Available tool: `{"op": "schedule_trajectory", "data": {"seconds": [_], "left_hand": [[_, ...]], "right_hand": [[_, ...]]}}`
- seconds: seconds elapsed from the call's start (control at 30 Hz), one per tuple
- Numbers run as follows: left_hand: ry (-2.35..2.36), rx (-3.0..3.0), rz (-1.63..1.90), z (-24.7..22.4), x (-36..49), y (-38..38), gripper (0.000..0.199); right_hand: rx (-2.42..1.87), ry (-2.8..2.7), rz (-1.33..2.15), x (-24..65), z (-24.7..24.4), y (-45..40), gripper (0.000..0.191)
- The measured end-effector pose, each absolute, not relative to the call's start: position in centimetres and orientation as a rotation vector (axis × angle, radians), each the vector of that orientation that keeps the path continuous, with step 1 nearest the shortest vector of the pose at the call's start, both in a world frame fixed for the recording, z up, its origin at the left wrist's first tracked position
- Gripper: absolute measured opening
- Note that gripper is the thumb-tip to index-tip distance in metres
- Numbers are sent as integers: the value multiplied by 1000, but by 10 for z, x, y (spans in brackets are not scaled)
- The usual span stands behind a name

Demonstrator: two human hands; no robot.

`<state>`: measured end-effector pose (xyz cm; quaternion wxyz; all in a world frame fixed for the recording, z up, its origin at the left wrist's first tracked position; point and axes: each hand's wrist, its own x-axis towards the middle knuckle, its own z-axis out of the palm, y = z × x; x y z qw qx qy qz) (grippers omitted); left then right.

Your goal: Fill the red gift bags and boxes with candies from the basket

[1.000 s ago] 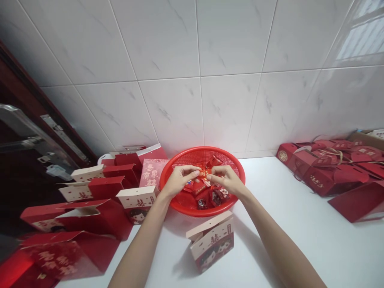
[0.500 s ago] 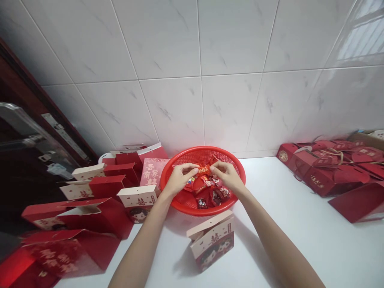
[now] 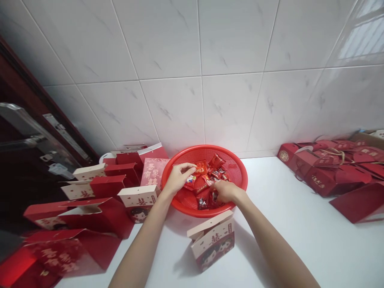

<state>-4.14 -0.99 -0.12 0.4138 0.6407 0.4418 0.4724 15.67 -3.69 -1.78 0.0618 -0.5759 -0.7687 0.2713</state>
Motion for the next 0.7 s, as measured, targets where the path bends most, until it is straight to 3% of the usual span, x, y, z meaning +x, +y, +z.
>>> {"op": "schedule_trajectory", "data": {"seconds": [0.17,0.4,0.7], "left_hand": [[1103,1621,1163,-2,-42,-10,28],[1108,1619,1143,-1,-41,-10,27],[1108,1608,1167,-1,-41,-9,26]], "right_hand": [[-1676,-2485,828,155,-15,-38,42],[-1624,-2480,846,155,-8,-38,26],[-1390,-1853,1043,163,-14,-29,11]]}}
